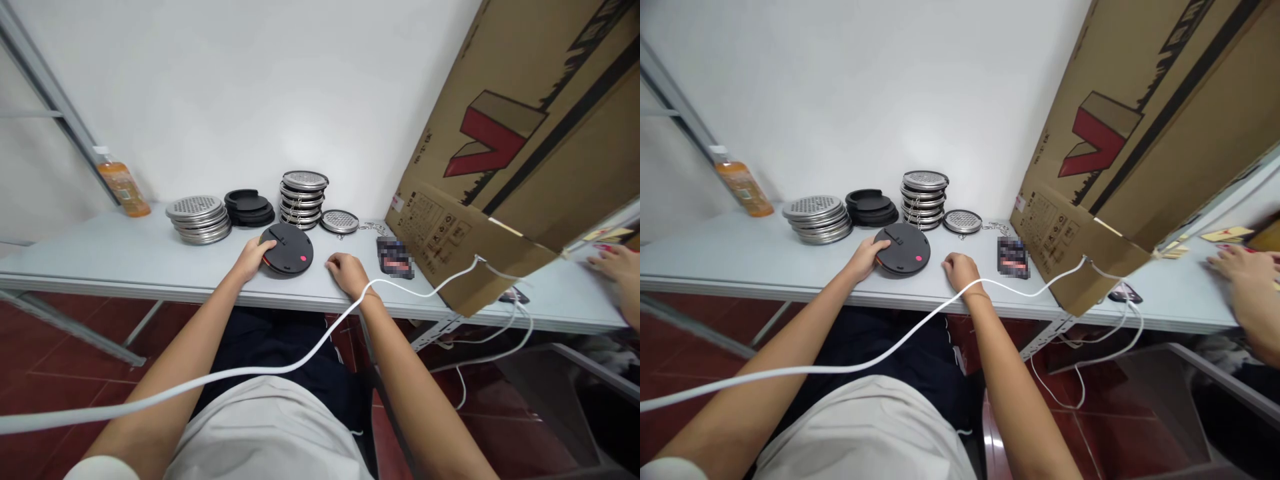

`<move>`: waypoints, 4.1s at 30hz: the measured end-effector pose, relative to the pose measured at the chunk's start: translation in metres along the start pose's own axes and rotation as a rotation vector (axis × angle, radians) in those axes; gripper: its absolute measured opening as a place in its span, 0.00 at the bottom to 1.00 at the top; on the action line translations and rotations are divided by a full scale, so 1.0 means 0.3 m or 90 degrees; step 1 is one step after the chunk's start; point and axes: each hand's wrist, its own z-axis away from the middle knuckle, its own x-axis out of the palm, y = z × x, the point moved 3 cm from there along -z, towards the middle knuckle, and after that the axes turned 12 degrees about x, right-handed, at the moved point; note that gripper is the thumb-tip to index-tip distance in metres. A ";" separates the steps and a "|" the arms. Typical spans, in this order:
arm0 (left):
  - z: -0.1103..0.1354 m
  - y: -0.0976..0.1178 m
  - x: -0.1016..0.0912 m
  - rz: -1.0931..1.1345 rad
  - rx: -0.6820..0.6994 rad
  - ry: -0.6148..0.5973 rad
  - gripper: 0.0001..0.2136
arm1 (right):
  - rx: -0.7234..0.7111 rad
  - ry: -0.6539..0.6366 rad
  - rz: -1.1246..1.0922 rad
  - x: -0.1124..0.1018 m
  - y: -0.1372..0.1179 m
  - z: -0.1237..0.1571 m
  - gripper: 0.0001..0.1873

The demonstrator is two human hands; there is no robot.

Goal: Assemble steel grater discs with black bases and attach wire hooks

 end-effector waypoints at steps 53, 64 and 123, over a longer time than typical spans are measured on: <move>0.006 0.016 0.006 -0.132 0.083 -0.062 0.26 | 0.271 -0.095 -0.993 -0.042 0.116 -0.009 0.08; 0.010 0.024 0.008 -0.143 0.087 -0.066 0.25 | 0.237 -0.098 -0.982 -0.033 0.114 -0.009 0.14; 0.224 0.112 0.382 -0.993 0.198 -0.271 0.31 | 0.090 -0.103 -0.667 -0.008 0.102 -0.010 0.18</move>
